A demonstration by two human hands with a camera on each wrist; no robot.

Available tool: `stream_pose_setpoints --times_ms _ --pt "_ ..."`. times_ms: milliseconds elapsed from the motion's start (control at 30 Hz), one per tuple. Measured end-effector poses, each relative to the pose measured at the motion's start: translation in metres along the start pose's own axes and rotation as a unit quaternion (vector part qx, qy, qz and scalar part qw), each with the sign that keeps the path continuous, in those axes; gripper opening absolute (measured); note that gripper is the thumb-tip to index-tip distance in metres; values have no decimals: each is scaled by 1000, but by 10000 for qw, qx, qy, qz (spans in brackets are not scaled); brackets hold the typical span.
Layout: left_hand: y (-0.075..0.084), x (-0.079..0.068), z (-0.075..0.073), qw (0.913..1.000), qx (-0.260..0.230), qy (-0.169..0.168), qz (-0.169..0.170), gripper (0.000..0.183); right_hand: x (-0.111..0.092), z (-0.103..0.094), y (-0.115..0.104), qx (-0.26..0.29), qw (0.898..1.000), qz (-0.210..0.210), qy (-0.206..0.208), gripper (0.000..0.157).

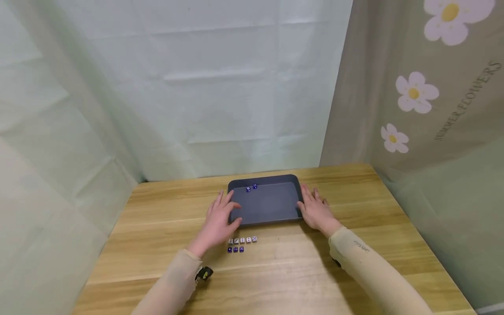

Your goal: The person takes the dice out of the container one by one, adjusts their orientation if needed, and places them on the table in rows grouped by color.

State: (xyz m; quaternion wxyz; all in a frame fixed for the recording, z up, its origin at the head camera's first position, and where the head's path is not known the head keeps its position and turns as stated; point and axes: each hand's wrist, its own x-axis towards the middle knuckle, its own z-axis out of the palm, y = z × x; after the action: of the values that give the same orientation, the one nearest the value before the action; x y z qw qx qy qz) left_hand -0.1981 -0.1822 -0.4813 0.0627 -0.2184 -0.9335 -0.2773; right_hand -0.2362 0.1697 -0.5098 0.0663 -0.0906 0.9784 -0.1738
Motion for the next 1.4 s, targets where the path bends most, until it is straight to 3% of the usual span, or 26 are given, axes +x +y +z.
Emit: stream_pose_setpoints --times_ms 233,433,700,1100,1400 --pt "-11 45 8 9973 352 -314 -571 33 1 1 6 27 9999 -5 116 69" --pt "-14 66 17 9913 841 -576 -836 34 -2 7 7 9 10000 -6 97 69" --pt "-20 93 23 9825 1497 -399 -1035 41 3 6 4 54 9998 -72 160 68" --pt "-16 122 26 9739 1639 -429 -1513 44 5 2 1 156 9994 -110 275 67" --pt "-13 127 32 9707 1742 -413 -1603 45 6 2 -5 143 9995 -56 277 67"
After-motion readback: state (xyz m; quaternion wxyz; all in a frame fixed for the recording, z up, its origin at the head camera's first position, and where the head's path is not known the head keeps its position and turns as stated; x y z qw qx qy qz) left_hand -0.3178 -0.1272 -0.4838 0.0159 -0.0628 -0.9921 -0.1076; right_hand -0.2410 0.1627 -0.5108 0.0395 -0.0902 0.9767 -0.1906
